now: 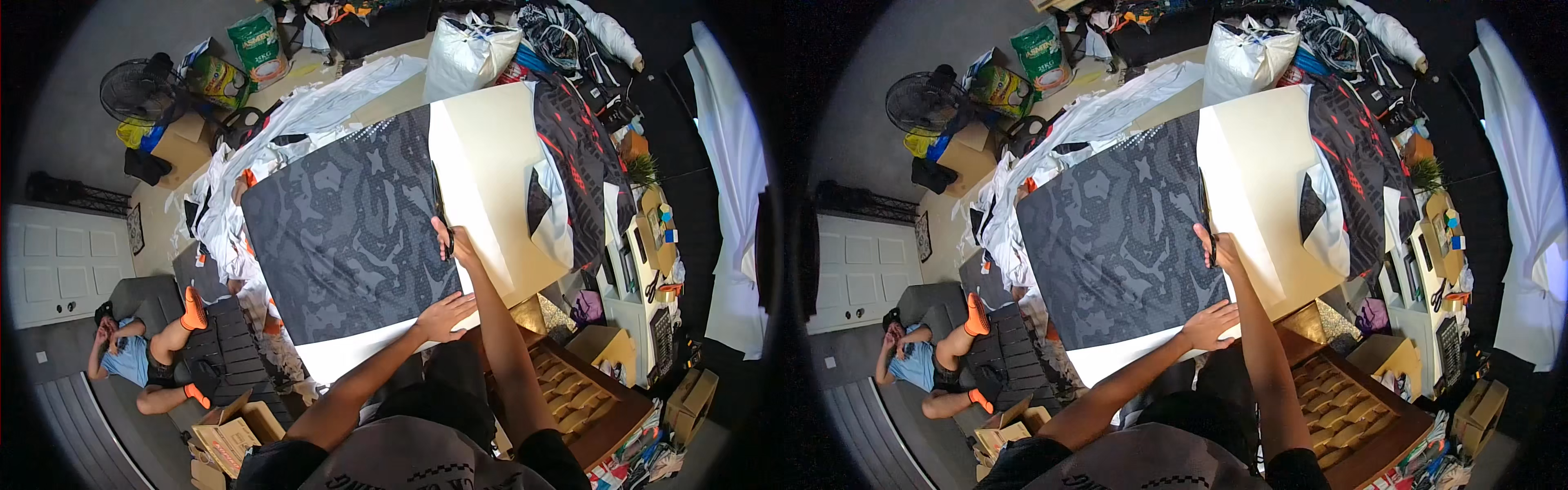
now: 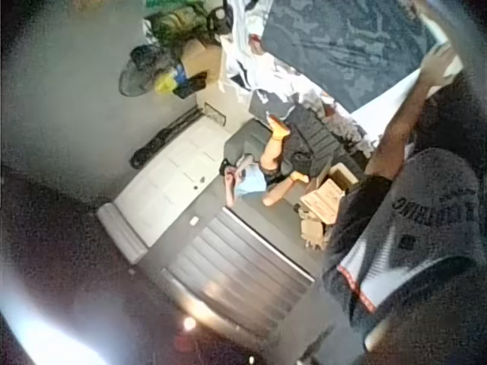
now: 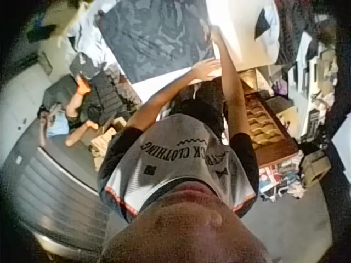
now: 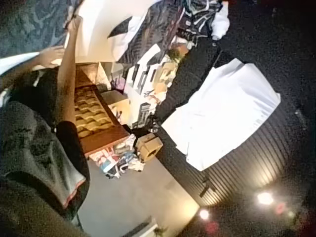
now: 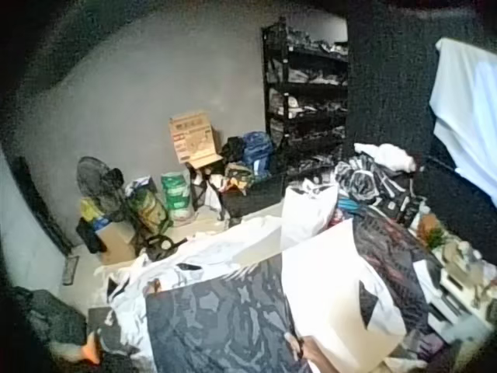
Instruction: Cutting out a printed graphic from a large sheet of white fabric using scissors.
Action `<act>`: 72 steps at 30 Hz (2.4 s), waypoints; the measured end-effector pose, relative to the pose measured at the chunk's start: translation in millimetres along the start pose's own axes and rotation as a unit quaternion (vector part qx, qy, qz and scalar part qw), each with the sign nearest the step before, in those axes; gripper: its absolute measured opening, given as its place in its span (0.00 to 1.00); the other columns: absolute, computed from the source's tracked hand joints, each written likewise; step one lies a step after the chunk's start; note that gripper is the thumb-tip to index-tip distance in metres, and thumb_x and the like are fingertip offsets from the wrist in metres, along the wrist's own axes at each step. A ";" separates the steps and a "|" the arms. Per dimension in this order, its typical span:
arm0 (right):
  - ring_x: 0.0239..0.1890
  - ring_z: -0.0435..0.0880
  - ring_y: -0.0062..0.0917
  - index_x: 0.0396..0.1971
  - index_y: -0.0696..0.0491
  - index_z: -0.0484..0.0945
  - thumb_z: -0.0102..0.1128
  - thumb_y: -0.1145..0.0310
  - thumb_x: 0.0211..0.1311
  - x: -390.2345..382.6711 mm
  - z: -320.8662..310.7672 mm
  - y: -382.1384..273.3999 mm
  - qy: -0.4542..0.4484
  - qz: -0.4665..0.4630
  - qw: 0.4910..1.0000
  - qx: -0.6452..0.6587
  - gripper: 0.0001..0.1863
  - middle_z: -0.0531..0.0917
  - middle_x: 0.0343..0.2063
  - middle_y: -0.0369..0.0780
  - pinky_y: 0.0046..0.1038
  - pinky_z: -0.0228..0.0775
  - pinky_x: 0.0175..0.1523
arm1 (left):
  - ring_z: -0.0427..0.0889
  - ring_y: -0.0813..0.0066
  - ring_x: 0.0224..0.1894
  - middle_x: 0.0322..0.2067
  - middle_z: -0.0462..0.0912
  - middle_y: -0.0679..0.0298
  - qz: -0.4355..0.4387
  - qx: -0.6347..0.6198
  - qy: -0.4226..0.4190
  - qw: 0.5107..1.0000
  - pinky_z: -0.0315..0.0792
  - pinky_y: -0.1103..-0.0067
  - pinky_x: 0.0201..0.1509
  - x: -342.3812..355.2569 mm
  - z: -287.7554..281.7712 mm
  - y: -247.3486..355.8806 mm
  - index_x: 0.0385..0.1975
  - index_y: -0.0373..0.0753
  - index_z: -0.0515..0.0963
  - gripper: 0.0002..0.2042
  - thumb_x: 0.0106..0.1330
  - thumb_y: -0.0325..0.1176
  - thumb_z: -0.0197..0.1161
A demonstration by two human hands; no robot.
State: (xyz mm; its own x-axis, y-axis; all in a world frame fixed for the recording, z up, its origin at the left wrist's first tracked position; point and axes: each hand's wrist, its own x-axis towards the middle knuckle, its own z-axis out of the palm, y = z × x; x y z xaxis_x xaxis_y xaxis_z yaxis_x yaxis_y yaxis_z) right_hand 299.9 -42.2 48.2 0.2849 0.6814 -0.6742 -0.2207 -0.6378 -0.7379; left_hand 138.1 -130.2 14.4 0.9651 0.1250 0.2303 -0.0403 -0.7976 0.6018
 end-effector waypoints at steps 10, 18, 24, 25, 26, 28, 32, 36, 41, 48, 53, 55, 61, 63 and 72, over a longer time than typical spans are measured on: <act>0.11 0.70 0.22 0.14 0.54 0.72 0.63 0.34 0.53 3.1 -0.8 -1.4 0.006 -0.014 0.999 -0.035 0.34 0.70 0.10 0.36 0.22 0.63 0.18 | 0.57 0.65 0.70 0.65 0.65 0.57 -0.003 0.003 -0.001 1.000 0.45 0.67 0.76 0.3 1.0 1.3 0.64 0.35 0.63 0.31 0.62 0.45 0.51; 0.10 0.70 0.22 0.12 0.54 0.70 0.65 0.37 0.52 6.2 5.1 -7.4 0.007 -0.015 1.000 -0.006 0.33 0.70 0.10 0.36 0.23 0.63 0.16 | 0.57 0.65 0.71 0.66 0.64 0.58 -0.010 0.005 -0.007 1.000 0.44 0.68 0.76 -1.8 0.4 1.3 0.64 0.36 0.63 0.31 0.62 0.45 0.51; 0.10 0.69 0.21 0.12 0.53 0.70 0.64 0.35 0.52 11.3 1.5 -3.0 0.005 -0.023 1.000 -0.003 0.33 0.70 0.10 0.36 0.22 0.63 0.17 | 0.56 0.65 0.71 0.66 0.64 0.58 -0.006 0.007 -0.004 1.000 0.44 0.68 0.76 -1.3 0.7 1.9 0.64 0.36 0.62 0.31 0.62 0.45 0.50; 0.10 0.69 0.21 0.13 0.52 0.70 0.63 0.34 0.52 13.0 1.4 -2.3 0.003 -0.017 1.000 -0.009 0.34 0.70 0.10 0.36 0.22 0.63 0.18 | 0.56 0.65 0.71 0.66 0.64 0.58 -0.005 0.008 -0.002 1.000 0.44 0.68 0.76 -1.7 0.3 1.8 0.64 0.36 0.62 0.31 0.62 0.45 0.50; 0.10 0.69 0.21 0.13 0.52 0.70 0.63 0.34 0.52 14.8 1.1 -1.9 0.002 -0.027 1.000 -0.008 0.34 0.70 0.10 0.36 0.22 0.63 0.18 | 0.56 0.65 0.71 0.66 0.64 0.58 -0.005 0.009 -0.003 1.000 0.44 0.68 0.76 -1.9 0.0 1.8 0.64 0.36 0.62 0.31 0.62 0.45 0.50; 0.10 0.69 0.21 0.13 0.52 0.70 0.63 0.34 0.52 17.9 0.9 -1.1 -0.001 -0.024 1.000 -0.001 0.34 0.70 0.10 0.36 0.22 0.63 0.18 | 0.56 0.65 0.71 0.66 0.64 0.58 -0.004 0.014 -0.004 1.000 0.44 0.68 0.76 -2.5 -0.1 2.1 0.64 0.35 0.62 0.31 0.62 0.45 0.50; 0.10 0.69 0.21 0.13 0.53 0.70 0.63 0.34 0.52 19.4 2.9 -0.5 -0.004 -0.017 1.000 0.007 0.34 0.70 0.10 0.36 0.22 0.63 0.18 | 0.56 0.65 0.71 0.65 0.64 0.58 -0.007 0.017 -0.010 1.000 0.43 0.68 0.76 -4.0 1.2 3.1 0.64 0.35 0.63 0.31 0.62 0.45 0.50; 0.10 0.69 0.21 0.13 0.52 0.69 0.63 0.34 0.52 19.4 4.8 -3.4 0.005 -0.019 1.000 0.007 0.34 0.70 0.10 0.36 0.22 0.62 0.17 | 0.56 0.65 0.71 0.65 0.64 0.58 -0.005 0.022 -0.018 1.000 0.43 0.68 0.76 -4.1 2.7 1.0 0.64 0.35 0.63 0.31 0.62 0.46 0.50; 0.10 0.69 0.21 0.12 0.52 0.69 0.63 0.34 0.52 17.8 5.8 -3.7 0.008 -0.031 0.999 0.006 0.34 0.70 0.10 0.36 0.22 0.62 0.17 | 0.56 0.65 0.71 0.65 0.65 0.58 -0.008 0.010 -0.020 1.000 0.43 0.68 0.76 -4.3 3.7 1.3 0.64 0.36 0.63 0.31 0.62 0.46 0.50; 0.10 0.69 0.21 0.12 0.53 0.70 0.64 0.35 0.52 24.9 5.1 -8.2 0.006 -0.026 0.999 0.019 0.34 0.70 0.10 0.36 0.22 0.63 0.17 | 0.57 0.65 0.70 0.65 0.65 0.58 -0.008 0.007 -0.025 1.000 0.43 0.67 0.76 -3.9 1.8 1.7 0.63 0.36 0.64 0.30 0.62 0.45 0.50; 0.10 0.69 0.21 0.12 0.53 0.70 0.64 0.35 0.52 28.9 8.9 -8.6 0.008 -0.024 0.999 0.031 0.34 0.70 0.09 0.36 0.22 0.63 0.17 | 0.57 0.64 0.70 0.64 0.65 0.57 -0.008 0.006 -0.025 1.000 0.44 0.67 0.76 -5.8 1.4 3.7 0.63 0.36 0.64 0.30 0.62 0.44 0.50; 0.10 0.69 0.21 0.12 0.53 0.70 0.64 0.34 0.51 29.5 10.7 -7.4 0.020 -0.022 0.999 0.028 0.34 0.70 0.09 0.36 0.22 0.63 0.17 | 0.58 0.64 0.70 0.64 0.66 0.57 -0.013 0.006 -0.039 0.999 0.44 0.67 0.76 -6.3 1.0 3.9 0.63 0.35 0.64 0.29 0.62 0.44 0.51; 0.10 0.69 0.21 0.11 0.53 0.70 0.65 0.35 0.52 29.7 8.6 -7.1 0.025 -0.044 0.999 -0.001 0.34 0.70 0.09 0.35 0.22 0.64 0.17 | 0.58 0.63 0.69 0.64 0.66 0.56 -0.011 -0.009 -0.033 0.999 0.44 0.67 0.76 -4.9 -1.7 3.8 0.62 0.35 0.64 0.29 0.62 0.44 0.51; 0.10 0.69 0.21 0.11 0.52 0.70 0.65 0.35 0.52 30.0 8.7 -9.0 0.026 -0.043 0.999 0.003 0.33 0.70 0.09 0.35 0.22 0.64 0.18 | 0.58 0.63 0.69 0.64 0.66 0.56 -0.011 -0.012 -0.026 1.000 0.44 0.67 0.76 -4.9 -2.4 4.4 0.62 0.35 0.64 0.29 0.62 0.44 0.51; 0.10 0.69 0.21 0.11 0.52 0.69 0.66 0.37 0.52 34.4 9.2 -17.7 0.023 -0.028 0.999 0.033 0.33 0.70 0.09 0.35 0.22 0.64 0.18 | 0.59 0.62 0.68 0.64 0.66 0.55 -0.011 -0.018 -0.019 1.000 0.45 0.66 0.75 -6.0 2.6 4.6 0.61 0.35 0.65 0.28 0.61 0.43 0.52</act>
State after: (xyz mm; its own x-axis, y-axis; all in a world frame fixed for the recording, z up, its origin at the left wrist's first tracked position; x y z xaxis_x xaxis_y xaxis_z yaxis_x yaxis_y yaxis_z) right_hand 305.0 -4.2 37.8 0.3407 0.6974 -0.6305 -0.2633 -0.5730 -0.7761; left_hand 132.8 -136.1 13.7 0.9751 0.1189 0.1872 -0.0275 -0.7728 0.6341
